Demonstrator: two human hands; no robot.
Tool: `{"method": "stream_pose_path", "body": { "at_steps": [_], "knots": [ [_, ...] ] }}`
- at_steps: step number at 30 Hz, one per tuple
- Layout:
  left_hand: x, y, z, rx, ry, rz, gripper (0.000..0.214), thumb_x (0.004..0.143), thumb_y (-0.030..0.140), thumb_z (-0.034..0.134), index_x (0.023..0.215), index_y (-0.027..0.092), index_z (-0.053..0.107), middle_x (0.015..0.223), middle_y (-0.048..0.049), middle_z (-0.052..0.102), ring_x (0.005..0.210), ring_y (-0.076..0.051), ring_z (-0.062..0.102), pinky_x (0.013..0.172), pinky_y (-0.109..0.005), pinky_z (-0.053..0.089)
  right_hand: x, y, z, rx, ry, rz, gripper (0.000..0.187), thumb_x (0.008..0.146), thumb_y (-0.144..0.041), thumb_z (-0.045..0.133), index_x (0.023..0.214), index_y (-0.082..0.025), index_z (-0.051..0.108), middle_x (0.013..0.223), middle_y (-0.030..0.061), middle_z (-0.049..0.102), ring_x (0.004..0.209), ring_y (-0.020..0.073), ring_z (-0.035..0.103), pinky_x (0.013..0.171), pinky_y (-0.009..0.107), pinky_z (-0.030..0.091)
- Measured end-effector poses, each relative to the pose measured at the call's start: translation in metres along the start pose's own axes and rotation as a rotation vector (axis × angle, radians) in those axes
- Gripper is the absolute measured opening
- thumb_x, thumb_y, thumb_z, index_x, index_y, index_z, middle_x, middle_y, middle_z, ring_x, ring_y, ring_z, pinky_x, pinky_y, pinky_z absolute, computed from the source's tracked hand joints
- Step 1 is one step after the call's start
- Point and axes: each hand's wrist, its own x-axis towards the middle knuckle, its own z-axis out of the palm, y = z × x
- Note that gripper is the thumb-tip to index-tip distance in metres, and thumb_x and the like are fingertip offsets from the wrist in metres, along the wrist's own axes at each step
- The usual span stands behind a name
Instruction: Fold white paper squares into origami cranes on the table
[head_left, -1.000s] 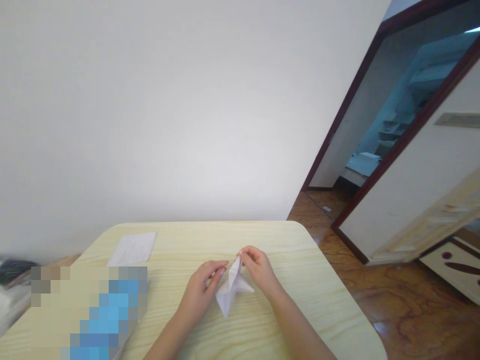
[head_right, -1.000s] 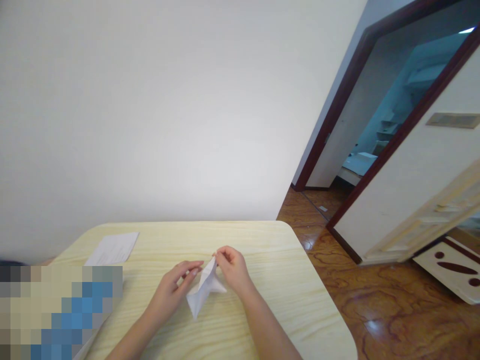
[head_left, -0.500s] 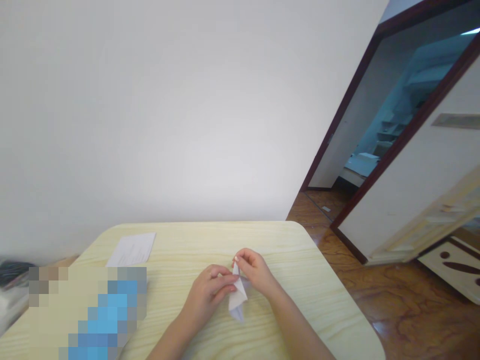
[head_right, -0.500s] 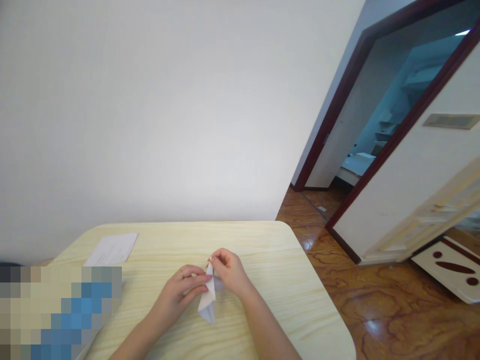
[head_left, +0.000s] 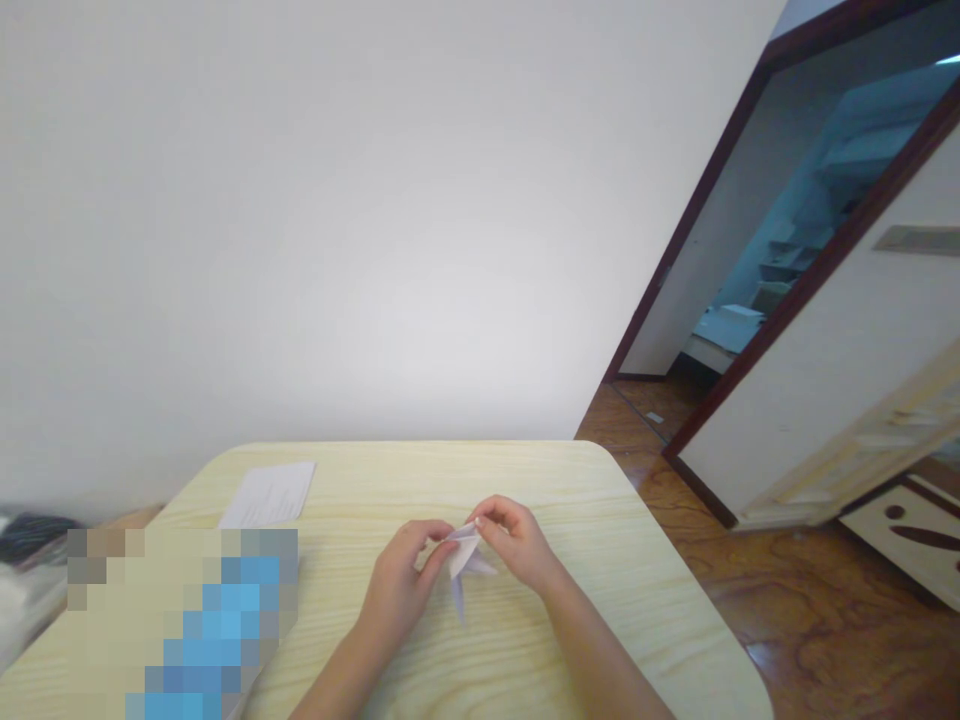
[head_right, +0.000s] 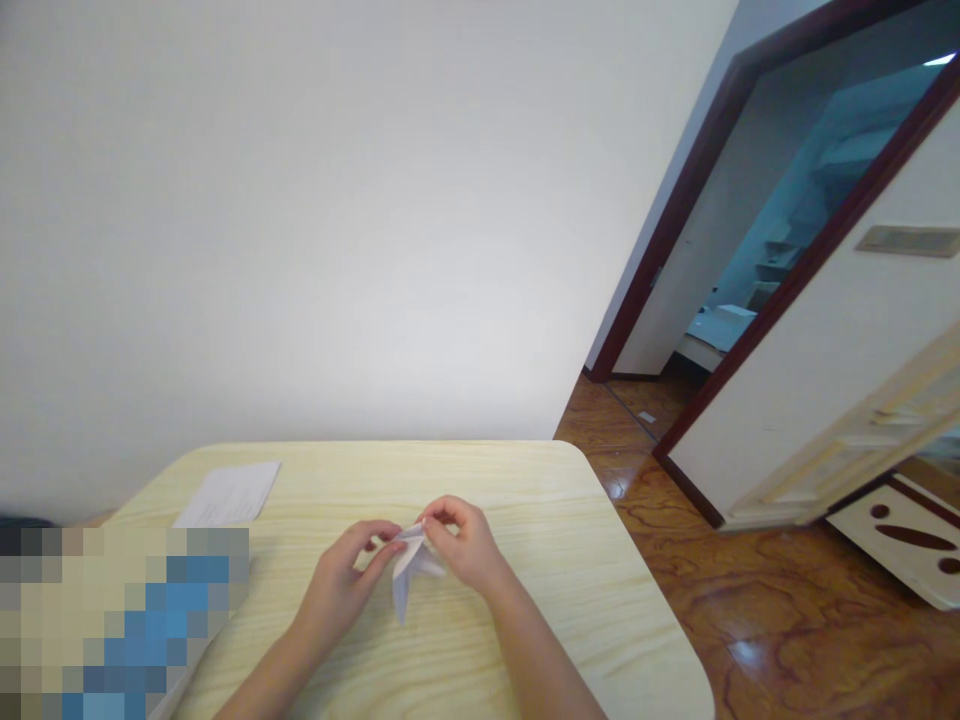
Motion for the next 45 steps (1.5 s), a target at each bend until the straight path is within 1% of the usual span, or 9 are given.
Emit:
{"method": "stream_pose_path", "body": {
  "at_steps": [2, 4, 9, 15, 19, 23, 26, 32, 45],
  "knots": [
    [0.000, 0.000, 0.000, 0.006, 0.004, -0.055, 0.011, 0.077, 0.029, 0.053, 0.079, 0.019, 0.058, 0.076, -0.0022, 0.065, 0.072, -0.015, 0.059, 0.063, -0.027, 0.048, -0.001, -0.003, -0.001, -0.035, -0.002, -0.017, 0.015, 0.077, -0.028, 0.052, 0.073, -0.015, 0.059, 0.070, 0.0022, 0.060, 0.068, 0.0128, 0.055, 0.064, 0.023, 0.043],
    [-0.001, 0.000, 0.000, 0.016, -0.004, -0.063, 0.012, 0.078, 0.030, 0.051, 0.078, 0.020, 0.057, 0.076, -0.0018, 0.064, 0.072, -0.015, 0.059, 0.063, -0.028, 0.048, -0.002, -0.006, -0.002, -0.073, -0.010, -0.055, 0.017, 0.080, -0.027, 0.048, 0.075, -0.016, 0.059, 0.072, 0.0027, 0.060, 0.071, 0.0129, 0.055, 0.066, 0.023, 0.043],
    [-0.002, -0.004, 0.001, 0.045, 0.012, -0.021, 0.012, 0.078, 0.030, 0.050, 0.080, 0.020, 0.057, 0.076, -0.0018, 0.064, 0.072, -0.016, 0.058, 0.065, -0.028, 0.047, -0.004, -0.009, 0.002, -0.215, 0.023, -0.159, 0.010, 0.074, -0.022, 0.056, 0.082, -0.018, 0.060, 0.079, 0.0031, 0.061, 0.076, 0.0141, 0.055, 0.071, 0.025, 0.043],
    [-0.001, 0.002, -0.002, 0.032, 0.079, 0.009, 0.013, 0.078, 0.029, 0.050, 0.078, 0.019, 0.058, 0.071, -0.0014, 0.063, 0.067, -0.015, 0.058, 0.059, -0.026, 0.046, -0.004, -0.009, 0.006, -0.320, 0.010, -0.200, 0.010, 0.074, -0.017, 0.053, 0.080, -0.019, 0.062, 0.076, 0.0023, 0.060, 0.074, 0.0138, 0.055, 0.070, 0.025, 0.043],
    [0.000, 0.005, -0.002, 0.028, 0.088, 0.038, 0.012, 0.078, 0.028, 0.051, 0.077, 0.019, 0.058, 0.070, -0.0020, 0.063, 0.066, -0.014, 0.057, 0.058, -0.026, 0.046, -0.004, -0.011, 0.004, -0.337, 0.009, -0.221, 0.009, 0.074, -0.015, 0.052, 0.075, -0.019, 0.061, 0.075, 0.0025, 0.060, 0.075, 0.0143, 0.055, 0.071, 0.026, 0.042],
    [0.000, 0.001, 0.000, 0.030, 0.089, 0.032, 0.017, 0.076, 0.032, 0.055, 0.086, 0.019, 0.060, 0.075, -0.0038, 0.063, 0.071, -0.016, 0.058, 0.062, -0.029, 0.048, -0.005, -0.012, 0.005, -0.345, 0.021, -0.247, 0.009, 0.074, -0.014, 0.051, 0.074, -0.019, 0.059, 0.076, 0.0024, 0.060, 0.076, 0.0145, 0.055, 0.072, 0.026, 0.042],
    [0.001, -0.003, 0.000, 0.031, 0.074, 0.048, 0.016, 0.078, 0.031, 0.054, 0.080, 0.020, 0.065, 0.074, -0.0046, 0.062, 0.073, -0.016, 0.057, 0.065, -0.029, 0.048, -0.006, -0.012, 0.005, -0.358, 0.023, -0.265, 0.009, 0.075, -0.014, 0.051, 0.075, -0.019, 0.059, 0.076, 0.0023, 0.059, 0.076, 0.0145, 0.054, 0.071, 0.027, 0.042],
    [0.000, -0.004, -0.001, 0.030, 0.129, 0.064, 0.015, 0.077, 0.029, 0.055, 0.076, 0.020, 0.067, 0.072, -0.0043, 0.061, 0.071, -0.016, 0.057, 0.064, -0.027, 0.048, -0.006, -0.011, 0.004, -0.370, 0.039, -0.265, 0.013, 0.073, -0.015, 0.054, 0.083, -0.020, 0.059, 0.080, 0.0030, 0.059, 0.079, 0.0154, 0.054, 0.072, 0.028, 0.042],
    [-0.001, -0.002, -0.001, -0.037, 0.142, 0.075, 0.011, 0.075, 0.025, 0.057, 0.077, 0.021, 0.068, 0.070, -0.0029, 0.062, 0.069, -0.015, 0.058, 0.062, -0.025, 0.048, -0.005, -0.011, 0.004, -0.306, 0.020, -0.239, 0.006, 0.074, -0.015, 0.056, 0.076, -0.019, 0.060, 0.077, 0.0017, 0.061, 0.076, 0.0140, 0.056, 0.071, 0.025, 0.042]
  ]
}}
